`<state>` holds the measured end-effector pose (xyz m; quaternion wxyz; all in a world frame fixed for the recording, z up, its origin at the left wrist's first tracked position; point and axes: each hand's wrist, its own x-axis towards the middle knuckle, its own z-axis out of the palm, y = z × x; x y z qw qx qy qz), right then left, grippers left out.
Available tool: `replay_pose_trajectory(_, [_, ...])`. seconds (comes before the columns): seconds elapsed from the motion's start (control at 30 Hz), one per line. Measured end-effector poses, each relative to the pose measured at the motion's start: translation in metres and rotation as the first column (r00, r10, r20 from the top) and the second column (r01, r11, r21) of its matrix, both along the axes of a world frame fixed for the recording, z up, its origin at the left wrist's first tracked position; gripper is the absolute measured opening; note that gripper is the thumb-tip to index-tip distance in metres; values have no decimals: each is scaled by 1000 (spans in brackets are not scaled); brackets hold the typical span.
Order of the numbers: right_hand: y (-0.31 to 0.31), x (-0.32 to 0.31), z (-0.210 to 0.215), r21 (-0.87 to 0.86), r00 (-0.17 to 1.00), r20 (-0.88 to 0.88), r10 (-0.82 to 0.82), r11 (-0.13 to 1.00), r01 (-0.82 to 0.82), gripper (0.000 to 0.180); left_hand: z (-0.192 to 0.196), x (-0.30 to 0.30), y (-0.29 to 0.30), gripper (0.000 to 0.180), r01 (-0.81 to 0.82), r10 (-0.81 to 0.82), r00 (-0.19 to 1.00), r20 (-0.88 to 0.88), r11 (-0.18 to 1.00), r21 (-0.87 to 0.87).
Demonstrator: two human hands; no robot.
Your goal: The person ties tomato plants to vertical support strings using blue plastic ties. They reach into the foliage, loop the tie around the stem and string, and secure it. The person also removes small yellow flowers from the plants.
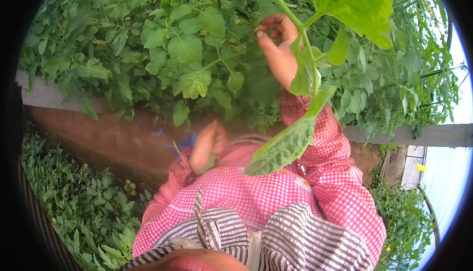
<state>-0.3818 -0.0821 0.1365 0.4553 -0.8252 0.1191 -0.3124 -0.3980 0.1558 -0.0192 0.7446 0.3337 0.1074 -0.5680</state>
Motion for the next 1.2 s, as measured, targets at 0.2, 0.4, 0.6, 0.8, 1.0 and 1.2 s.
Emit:
replay_pose_trajectory(0.2, [35, -90, -56, -251, 731, -580, 359, 775, -580, 25, 11, -28, -24, 24, -46, 40, 992, 122, 998, 47])
replay_pose_trajectory(0.4, [-20, -192, -107, -234, 681, -583, 442, 712, -662, 42, -13, -84, -66, 23, -342, 335, 938, 89, 936, 82])
replay_pose_trajectory(0.6, [-87, -302, -170, 255, 581, -678, 451, 885, -389, 40, -27, -129, -115, 24, -568, 464, 785, 411, 804, 177])
replay_pose_trajectory(0.8, [-113, -362, -204, 301, 670, -641, 376, 925, -231, 25, -19, -167, -154, 20, -39, -450, 362, 816, 868, 496])
replay_pose_trajectory(1.0, [-125, -380, -195, 120, 760, -640, 110, 992, -43, 16, -11, -219, -176, 22, 264, -595, -561, 576, 531, 805])
replay_pose_trajectory(1.2, [-131, -382, -174, 181, 850, -525, 50, 982, 54, 16, -9, -234, -206, 25, 382, -586, -663, 466, 271, 884])
